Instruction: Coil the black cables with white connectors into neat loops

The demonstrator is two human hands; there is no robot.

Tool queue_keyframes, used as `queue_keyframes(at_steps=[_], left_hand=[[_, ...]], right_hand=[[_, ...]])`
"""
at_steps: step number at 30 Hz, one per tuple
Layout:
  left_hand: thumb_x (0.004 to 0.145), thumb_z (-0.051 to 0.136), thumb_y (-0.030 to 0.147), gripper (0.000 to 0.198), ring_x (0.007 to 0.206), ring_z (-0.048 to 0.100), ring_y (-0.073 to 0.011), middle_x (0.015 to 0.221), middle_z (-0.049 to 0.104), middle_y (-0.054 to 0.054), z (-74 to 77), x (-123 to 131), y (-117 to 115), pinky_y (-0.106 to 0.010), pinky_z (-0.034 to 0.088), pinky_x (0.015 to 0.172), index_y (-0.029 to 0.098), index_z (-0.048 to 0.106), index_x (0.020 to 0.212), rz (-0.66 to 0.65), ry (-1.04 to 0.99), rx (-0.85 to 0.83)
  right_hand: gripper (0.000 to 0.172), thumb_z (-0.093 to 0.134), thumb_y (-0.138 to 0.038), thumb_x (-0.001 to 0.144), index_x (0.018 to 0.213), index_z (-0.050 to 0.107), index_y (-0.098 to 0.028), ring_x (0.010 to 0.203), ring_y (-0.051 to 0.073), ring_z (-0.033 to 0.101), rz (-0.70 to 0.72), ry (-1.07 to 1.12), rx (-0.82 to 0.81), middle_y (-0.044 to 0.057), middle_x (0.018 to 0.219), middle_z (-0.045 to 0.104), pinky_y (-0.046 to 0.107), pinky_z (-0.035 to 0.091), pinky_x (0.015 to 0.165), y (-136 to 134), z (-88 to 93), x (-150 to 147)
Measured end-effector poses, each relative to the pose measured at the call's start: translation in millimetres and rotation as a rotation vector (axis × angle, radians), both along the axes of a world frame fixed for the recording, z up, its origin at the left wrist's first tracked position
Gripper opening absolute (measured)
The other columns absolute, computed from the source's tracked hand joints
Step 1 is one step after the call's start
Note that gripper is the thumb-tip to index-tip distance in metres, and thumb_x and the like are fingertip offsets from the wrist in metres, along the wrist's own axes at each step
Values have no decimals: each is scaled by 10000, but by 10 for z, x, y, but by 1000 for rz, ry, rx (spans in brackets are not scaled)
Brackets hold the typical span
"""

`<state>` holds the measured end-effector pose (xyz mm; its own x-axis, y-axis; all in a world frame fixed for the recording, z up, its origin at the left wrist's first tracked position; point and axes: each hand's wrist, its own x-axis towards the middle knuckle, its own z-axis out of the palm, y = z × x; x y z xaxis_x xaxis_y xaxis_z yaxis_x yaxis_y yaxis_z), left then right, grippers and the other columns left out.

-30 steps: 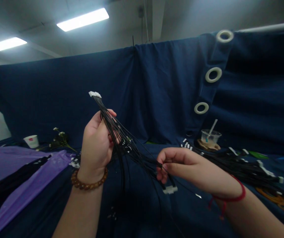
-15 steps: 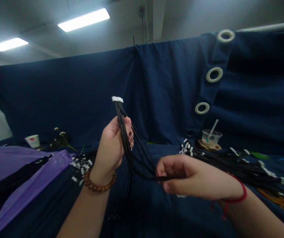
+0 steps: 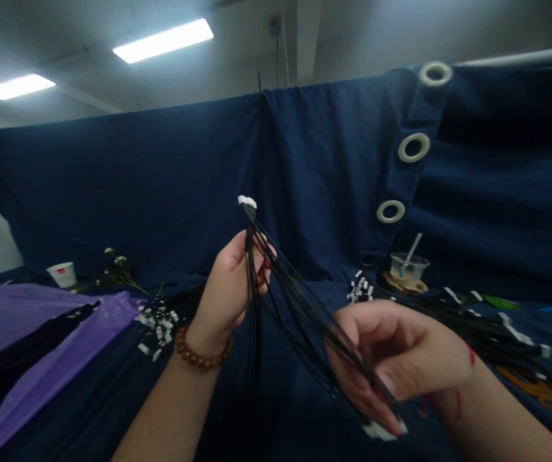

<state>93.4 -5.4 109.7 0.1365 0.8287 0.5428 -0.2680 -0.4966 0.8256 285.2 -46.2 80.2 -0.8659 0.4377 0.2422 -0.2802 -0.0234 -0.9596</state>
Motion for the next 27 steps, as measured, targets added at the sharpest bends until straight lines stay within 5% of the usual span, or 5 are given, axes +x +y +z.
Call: queue_keyframes(at_steps=[5, 9, 14, 20, 27], left_hand=[[787, 539, 424, 270, 399, 365, -29, 560, 398, 62, 39, -124, 121, -110, 282, 336, 166, 479, 735, 152, -10, -38], [785, 544, 369, 242, 383, 348, -35, 537, 387, 70, 28, -197, 243, -127, 292, 333, 167, 450, 690, 299, -2, 18], [773, 554, 319, 201, 374, 349, -42, 529, 401, 69, 7, -259, 344, -140, 283, 318, 168, 459, 682, 371, 16, 52], [763, 556, 289, 135, 368, 371, -35, 598, 496, 42, 1, -305, 368, -133, 273, 313, 160, 515, 771, 394, 64, 65], [743, 568, 194, 106, 385, 338, -12, 739, 575, -3, -23, -266, 384, -134, 240, 332, 146, 527, 828, 262, 205, 106]], right_hand=[[68, 574, -177, 761, 758, 507, -168, 435, 30, 382, -221, 414, -131, -36, 634, 404, 119, 308, 367, 58, 95, -50], [47, 457, -127, 791, 805, 495, -152, 486, 35, 309, -513, 460, -356, -26, 682, 338, 124, 336, 433, 145, 169, -115], [102, 414, -198, 783, 801, 506, -157, 516, 73, 286, -570, 410, -388, -11, 682, 296, 179, 363, 487, 149, 170, -130], [346, 456, -277, 735, 1050, 525, -153, 657, 88, 434, -417, 580, -367, 16, 787, 448, 201, 432, 662, 26, 193, -88], [347, 466, -244, 745, 1083, 491, -168, 867, 99, 505, -643, 736, -491, 37, 963, 513, 196, 442, 782, 25, 210, -76]])
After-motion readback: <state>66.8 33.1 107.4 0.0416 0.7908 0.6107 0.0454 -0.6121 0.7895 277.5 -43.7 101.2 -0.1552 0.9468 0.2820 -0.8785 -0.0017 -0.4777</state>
